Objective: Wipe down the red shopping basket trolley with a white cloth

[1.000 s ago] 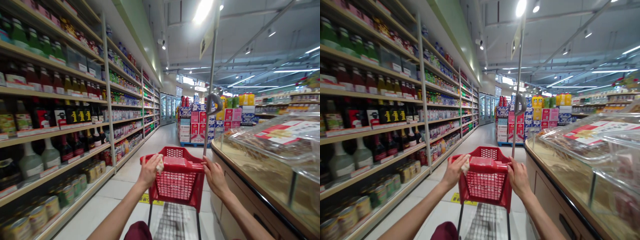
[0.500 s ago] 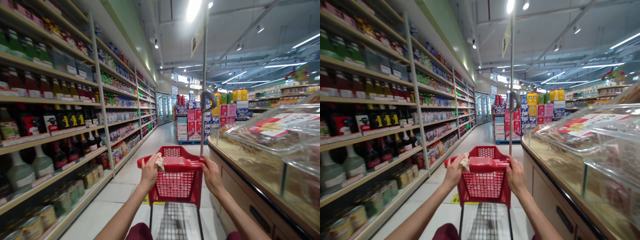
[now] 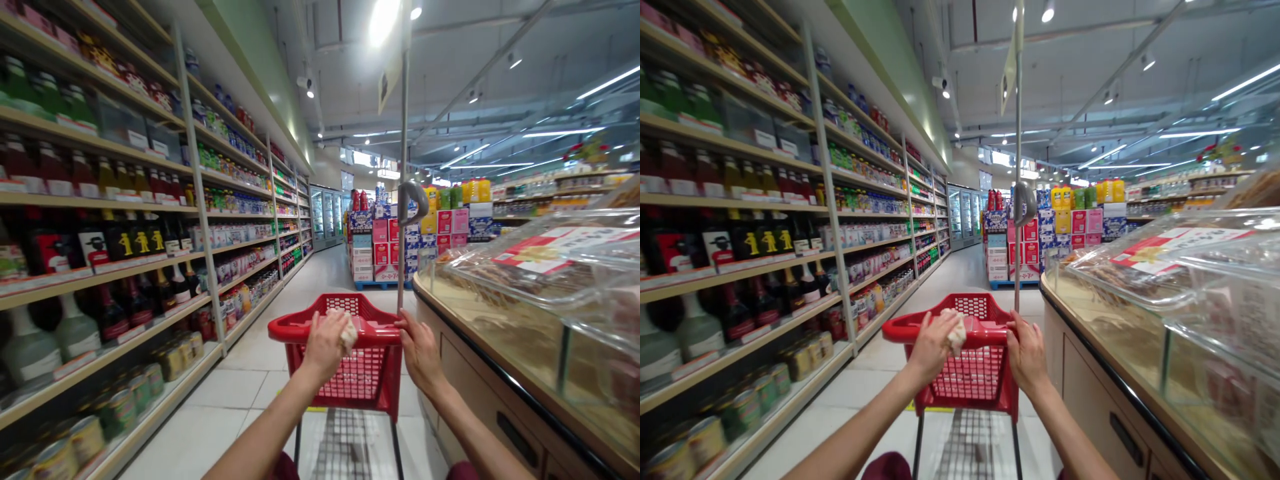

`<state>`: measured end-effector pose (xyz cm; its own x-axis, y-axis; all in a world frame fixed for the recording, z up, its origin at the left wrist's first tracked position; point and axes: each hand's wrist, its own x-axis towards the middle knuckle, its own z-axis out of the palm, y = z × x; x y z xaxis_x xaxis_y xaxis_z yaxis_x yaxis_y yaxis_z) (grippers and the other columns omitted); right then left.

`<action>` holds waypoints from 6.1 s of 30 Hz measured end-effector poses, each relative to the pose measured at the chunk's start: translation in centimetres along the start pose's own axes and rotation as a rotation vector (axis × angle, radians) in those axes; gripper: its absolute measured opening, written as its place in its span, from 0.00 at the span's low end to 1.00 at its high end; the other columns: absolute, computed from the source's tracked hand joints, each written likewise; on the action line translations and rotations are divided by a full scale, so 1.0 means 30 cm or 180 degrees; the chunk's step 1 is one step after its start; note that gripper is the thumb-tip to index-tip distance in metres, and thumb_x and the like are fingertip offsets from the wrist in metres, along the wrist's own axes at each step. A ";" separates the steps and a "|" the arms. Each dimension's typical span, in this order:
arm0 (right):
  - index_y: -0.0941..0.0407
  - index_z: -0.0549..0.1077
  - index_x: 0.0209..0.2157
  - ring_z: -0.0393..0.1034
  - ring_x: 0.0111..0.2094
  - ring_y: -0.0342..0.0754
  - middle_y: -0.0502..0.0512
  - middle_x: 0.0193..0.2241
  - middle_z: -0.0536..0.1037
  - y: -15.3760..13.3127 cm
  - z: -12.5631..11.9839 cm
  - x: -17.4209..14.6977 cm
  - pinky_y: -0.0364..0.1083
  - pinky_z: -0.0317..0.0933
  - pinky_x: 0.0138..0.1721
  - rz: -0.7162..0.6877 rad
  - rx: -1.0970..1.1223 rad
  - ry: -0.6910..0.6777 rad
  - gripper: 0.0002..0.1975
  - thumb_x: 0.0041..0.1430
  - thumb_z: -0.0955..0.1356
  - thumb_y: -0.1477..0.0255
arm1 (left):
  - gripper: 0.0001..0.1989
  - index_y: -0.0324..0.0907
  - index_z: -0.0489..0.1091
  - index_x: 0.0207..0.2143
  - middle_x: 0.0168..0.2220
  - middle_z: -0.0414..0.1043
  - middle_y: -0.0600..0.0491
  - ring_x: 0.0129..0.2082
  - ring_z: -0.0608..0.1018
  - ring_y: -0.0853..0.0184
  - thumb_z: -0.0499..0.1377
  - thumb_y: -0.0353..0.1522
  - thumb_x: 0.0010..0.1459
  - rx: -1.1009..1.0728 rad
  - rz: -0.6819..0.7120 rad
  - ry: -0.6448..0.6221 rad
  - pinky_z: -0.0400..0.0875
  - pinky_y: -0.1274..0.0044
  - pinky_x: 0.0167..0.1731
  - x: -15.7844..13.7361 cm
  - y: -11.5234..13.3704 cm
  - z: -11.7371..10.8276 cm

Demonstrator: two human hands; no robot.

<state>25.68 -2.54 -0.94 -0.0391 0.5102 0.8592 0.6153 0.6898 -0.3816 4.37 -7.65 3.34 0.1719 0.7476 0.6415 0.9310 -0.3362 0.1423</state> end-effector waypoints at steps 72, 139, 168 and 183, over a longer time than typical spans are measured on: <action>0.55 0.66 0.48 0.63 0.48 0.52 0.59 0.45 0.71 -0.088 0.087 0.041 0.56 0.59 0.47 -0.0359 -0.0257 -0.0009 0.17 0.57 0.58 0.73 | 0.23 0.36 0.57 0.52 0.53 0.62 0.45 0.54 0.63 0.60 0.49 0.34 0.53 0.0763 -0.0177 0.0403 0.52 0.62 0.54 -0.099 -0.058 0.048; 0.54 0.70 0.39 0.69 0.39 0.46 0.55 0.36 0.75 -0.159 0.071 0.065 0.45 0.64 0.40 -0.0744 0.0647 -0.0693 0.12 0.57 0.58 0.71 | 0.25 0.35 0.63 0.48 0.49 0.66 0.42 0.51 0.66 0.58 0.52 0.40 0.49 -0.0189 -0.0460 -0.0198 0.58 0.64 0.52 -0.077 0.034 0.080; 0.54 0.70 0.44 0.65 0.47 0.48 0.54 0.43 0.73 0.004 -0.012 -0.004 0.51 0.51 0.52 -0.1328 -0.1355 -0.0056 0.14 0.57 0.60 0.76 | 0.36 0.36 0.41 0.59 0.62 0.39 0.50 0.61 0.43 0.63 0.46 0.30 0.46 0.0662 -0.0925 -0.1500 0.38 0.61 0.57 -0.189 -0.038 0.215; 0.58 0.70 0.44 0.65 0.46 0.52 0.60 0.44 0.72 0.103 -0.050 0.003 0.56 0.57 0.48 -0.0514 -0.1743 0.0077 0.16 0.55 0.58 0.78 | 0.40 0.42 0.41 0.59 0.62 0.40 0.54 0.61 0.43 0.66 0.48 0.30 0.41 0.0224 -0.0637 -0.1496 0.34 0.64 0.57 -0.181 0.034 0.253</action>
<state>28.77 -1.14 -1.53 -0.1525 0.4040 0.9019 0.9215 0.3879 -0.0179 6.82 -7.71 -5.73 0.0994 0.9755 0.1964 0.9771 -0.1330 0.1661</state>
